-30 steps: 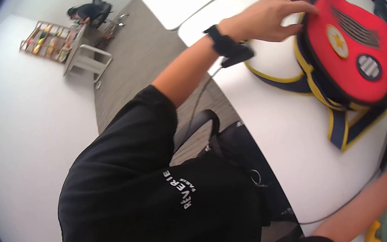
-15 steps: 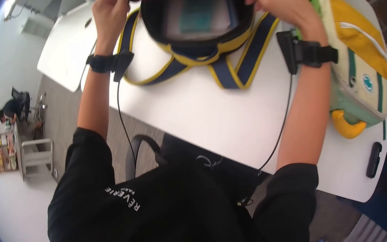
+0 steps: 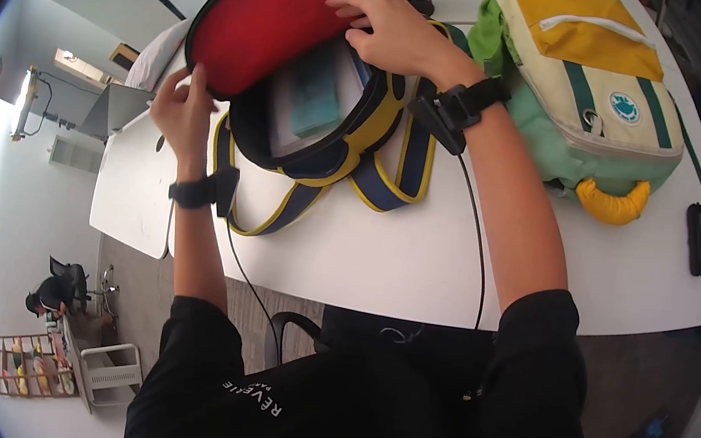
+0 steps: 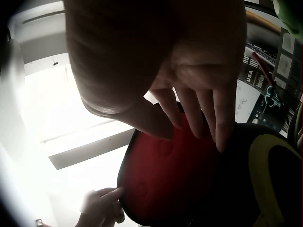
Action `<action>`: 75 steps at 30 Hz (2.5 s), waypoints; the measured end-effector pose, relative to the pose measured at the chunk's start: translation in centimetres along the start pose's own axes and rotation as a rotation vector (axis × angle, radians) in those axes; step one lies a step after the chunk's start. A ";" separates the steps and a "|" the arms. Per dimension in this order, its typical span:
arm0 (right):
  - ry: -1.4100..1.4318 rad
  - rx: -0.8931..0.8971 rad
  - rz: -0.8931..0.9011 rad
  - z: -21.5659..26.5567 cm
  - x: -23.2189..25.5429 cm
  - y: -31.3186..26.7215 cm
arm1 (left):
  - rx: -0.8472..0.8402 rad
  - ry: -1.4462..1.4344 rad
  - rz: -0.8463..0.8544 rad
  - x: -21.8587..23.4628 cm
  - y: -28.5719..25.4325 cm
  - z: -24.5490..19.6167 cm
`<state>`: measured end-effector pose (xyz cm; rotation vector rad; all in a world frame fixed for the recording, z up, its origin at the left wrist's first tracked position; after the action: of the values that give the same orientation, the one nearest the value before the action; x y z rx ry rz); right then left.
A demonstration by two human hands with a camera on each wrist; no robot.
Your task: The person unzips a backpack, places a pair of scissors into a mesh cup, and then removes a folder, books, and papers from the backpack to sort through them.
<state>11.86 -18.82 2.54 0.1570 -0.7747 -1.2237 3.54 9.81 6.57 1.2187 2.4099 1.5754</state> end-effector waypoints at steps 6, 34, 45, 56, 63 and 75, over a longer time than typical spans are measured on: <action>-0.056 -0.002 -0.031 -0.2 1.4 0.0 | 0.051 -0.134 0.012 0.9 -2.2 -0.5; -0.419 -0.038 -0.092 2.0 0.5 0.0 | -0.239 -0.162 0.260 -3.3 -8.6 -6.9; -0.271 -0.016 -0.002 2.1 1.5 -0.5 | -0.441 0.313 0.625 -11.0 -9.3 -5.0; -0.524 -0.110 -0.011 -2.7 1.1 -1.9 | -0.592 0.150 0.731 -8.8 -10.2 1.1; -0.226 -0.326 0.412 -3.7 -3.3 -1.8 | -0.536 0.137 0.798 -8.1 -10.4 4.5; -0.040 -0.012 0.273 0.8 -11.6 -3.3 | -0.177 0.161 0.680 -1.5 -10.4 11.4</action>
<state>7.39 -9.56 -3.73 0.0156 -0.7955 -0.9745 2.97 15.74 -7.76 2.0812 1.9648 2.0466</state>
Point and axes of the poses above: each hand's wrist, its own y-axis towards the middle knuckle, its own x-axis out of the back of the hand, z = x × y, the point moved 7 cm from there along y, towards the middle knuckle, and after that the axes turned 8 degrees about -x, right-handed, at the moved point
